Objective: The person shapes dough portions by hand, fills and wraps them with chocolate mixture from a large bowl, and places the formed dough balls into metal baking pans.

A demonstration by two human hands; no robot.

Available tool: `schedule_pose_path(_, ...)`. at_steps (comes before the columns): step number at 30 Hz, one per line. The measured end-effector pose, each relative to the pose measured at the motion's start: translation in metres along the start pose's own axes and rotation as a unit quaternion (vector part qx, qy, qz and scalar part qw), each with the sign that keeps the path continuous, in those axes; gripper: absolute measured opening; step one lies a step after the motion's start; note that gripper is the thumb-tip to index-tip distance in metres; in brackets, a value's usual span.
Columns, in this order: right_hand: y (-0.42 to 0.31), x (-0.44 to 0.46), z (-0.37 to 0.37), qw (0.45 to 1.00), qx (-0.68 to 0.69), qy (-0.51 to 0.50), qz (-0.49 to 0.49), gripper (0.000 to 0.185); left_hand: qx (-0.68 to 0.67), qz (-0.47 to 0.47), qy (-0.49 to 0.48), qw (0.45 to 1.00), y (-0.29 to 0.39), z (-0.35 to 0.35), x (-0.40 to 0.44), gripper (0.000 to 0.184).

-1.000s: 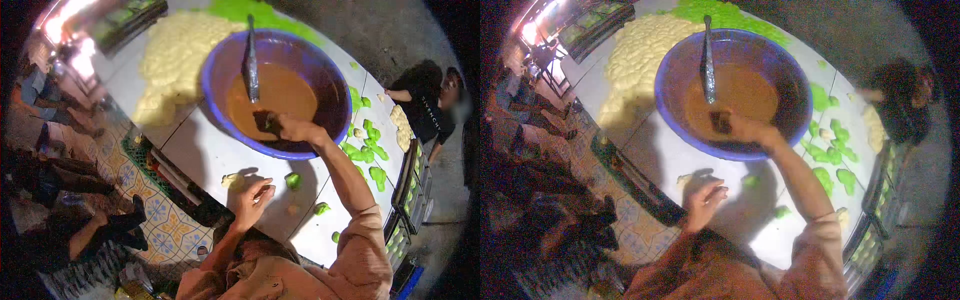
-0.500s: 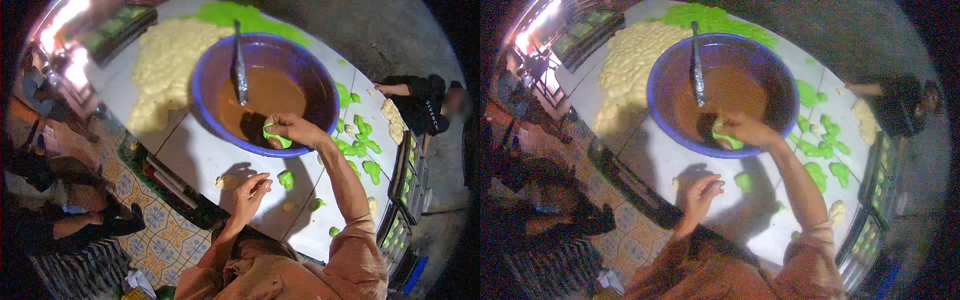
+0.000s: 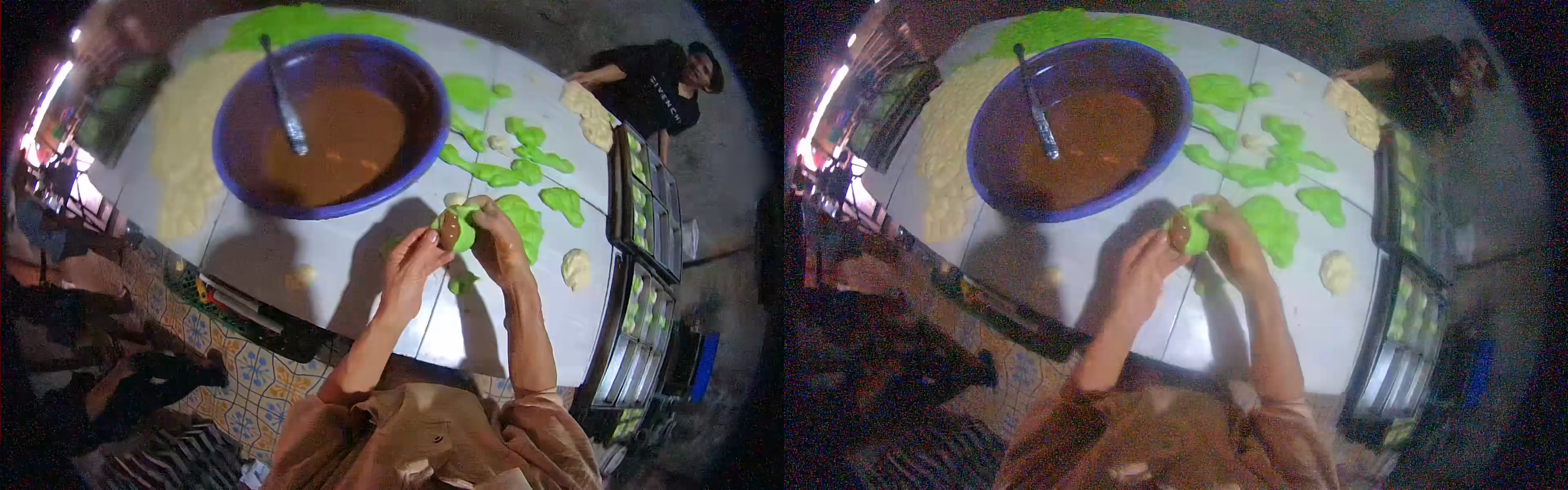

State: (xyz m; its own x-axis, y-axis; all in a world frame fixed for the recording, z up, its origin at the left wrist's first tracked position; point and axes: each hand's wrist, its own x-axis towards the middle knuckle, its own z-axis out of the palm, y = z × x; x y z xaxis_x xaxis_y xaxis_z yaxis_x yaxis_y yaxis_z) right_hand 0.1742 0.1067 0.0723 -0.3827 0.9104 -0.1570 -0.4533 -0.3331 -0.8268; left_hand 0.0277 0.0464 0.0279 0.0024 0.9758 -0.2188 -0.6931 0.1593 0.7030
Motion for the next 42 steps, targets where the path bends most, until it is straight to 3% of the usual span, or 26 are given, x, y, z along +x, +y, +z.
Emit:
schedule_pose_path(1, -0.001, -0.016, -0.014, 0.996, -0.080, 0.036, 0.008, 0.033, 0.025, -0.011, 0.007, 1.000, -0.004, 0.003, 0.001, 0.035)
schedule_pose_path(3, 0.009, -0.039, -0.032, 0.955, -0.274, 0.058, -0.092, 0.050, 0.065, -0.024, 0.036, 0.997, -0.020, 0.008, 0.003, 0.032)
schedule_pose_path(4, 0.015, -0.049, -0.036, 0.914, -0.371, 0.073, -0.150, 0.057, 0.084, -0.031, 0.030, 0.996, -0.027, 0.012, 0.004, 0.031)
schedule_pose_path(5, 0.011, -0.060, -0.030, 0.835, -0.499, 0.102, -0.208, 0.057, 0.101, -0.036, 0.025, 0.994, -0.034, 0.017, 0.005, 0.030)
schedule_pose_path(9, 0.030, -0.077, -0.049, 0.812, -0.488, 0.218, -0.233, 0.032, 0.203, -0.022, 0.004, 0.979, -0.051, 0.048, 0.002, 0.032)
schedule_pose_path(11, 0.025, -0.082, -0.052, 0.739, -0.565, 0.220, -0.293, 0.026, 0.232, 0.033, -0.022, 0.972, -0.065, 0.055, 0.006, 0.034)
schedule_pose_path(12, 0.023, -0.084, -0.053, 0.699, -0.601, 0.219, -0.321, 0.024, 0.224, 0.018, -0.020, 0.974, -0.073, 0.055, 0.007, 0.034)
schedule_pose_path(15, 0.024, -0.088, -0.065, 0.789, -0.496, 0.239, -0.273, 0.017, 0.197, -0.021, -0.026, 0.980, -0.075, 0.071, 0.010, 0.035)
schedule_pose_path(18, 0.007, -0.102, -0.065, 0.940, -0.206, 0.261, -0.080, 0.025, 0.207, -0.122, -0.051, 0.969, -0.071, 0.076, 0.016, 0.035)
schedule_pose_path(20, -0.008, -0.119, -0.067, 0.966, -0.138, 0.214, -0.037, 0.036, 0.177, -0.117, -0.066, 0.975, -0.078, 0.075, 0.019, 0.034)
schedule_pose_path(22, 0.005, -0.128, -0.086, 0.941, -0.280, 0.121, -0.146, 0.040, 0.193, -0.130, -0.109, 0.966, -0.070, 0.077, 0.015, 0.033)
schedule_pose_path(25, 0.026, -0.131, -0.122, 0.862, -0.430, 0.141, -0.228, 0.040, 0.219, -0.139, -0.108, 0.960, -0.078, 0.082, 0.002, 0.029)
schedule_pose_path(28, 0.026, -0.129, -0.095, 0.890, -0.255, 0.258, -0.276, 0.031, 0.221, -0.113, -0.165, 0.955, -0.085, 0.080, -0.003, 0.028)
schedule_pose_path(29, 0.025, -0.128, -0.082, 0.878, -0.236, 0.330, -0.255, 0.020, 0.231, -0.125, -0.179, 0.948, -0.087, 0.080, -0.003, 0.028)
schedule_pose_path(32, 0.033, -0.133, -0.091, 0.870, -0.283, 0.339, -0.220, 0.016, 0.230, -0.146, -0.208, 0.939, -0.099, 0.076, -0.003, 0.030)
schedule_pose_path(35, 0.032, -0.134, -0.105, 0.691, -0.548, 0.332, -0.336, 0.036, 0.209, -0.175, -0.179, 0.945, -0.103, 0.084, -0.016, 0.033)
schedule_pose_path(36, 0.030, -0.137, -0.107, 0.704, -0.553, 0.321, -0.310, 0.038, 0.202, -0.186, -0.163, 0.948, -0.102, 0.088, -0.019, 0.033)
schedule_pose_path(37, 0.028, -0.139, -0.110, 0.716, -0.558, 0.311, -0.282, 0.039, 0.303, -0.101, -0.207, 0.925, -0.097, 0.092, -0.021, 0.031)
schedule_pose_path(38, 0.022, -0.141, -0.109, 0.721, -0.569, 0.295, -0.264, 0.040, 0.306, -0.101, -0.189, 0.928, -0.104, 0.089, -0.018, 0.030)
schedule_pose_path(42, 0.006, -0.157, -0.105, 0.829, -0.444, 0.281, -0.191, 0.023, 0.292, -0.101, -0.129, 0.942, -0.124, 0.083, -0.008, 0.025)
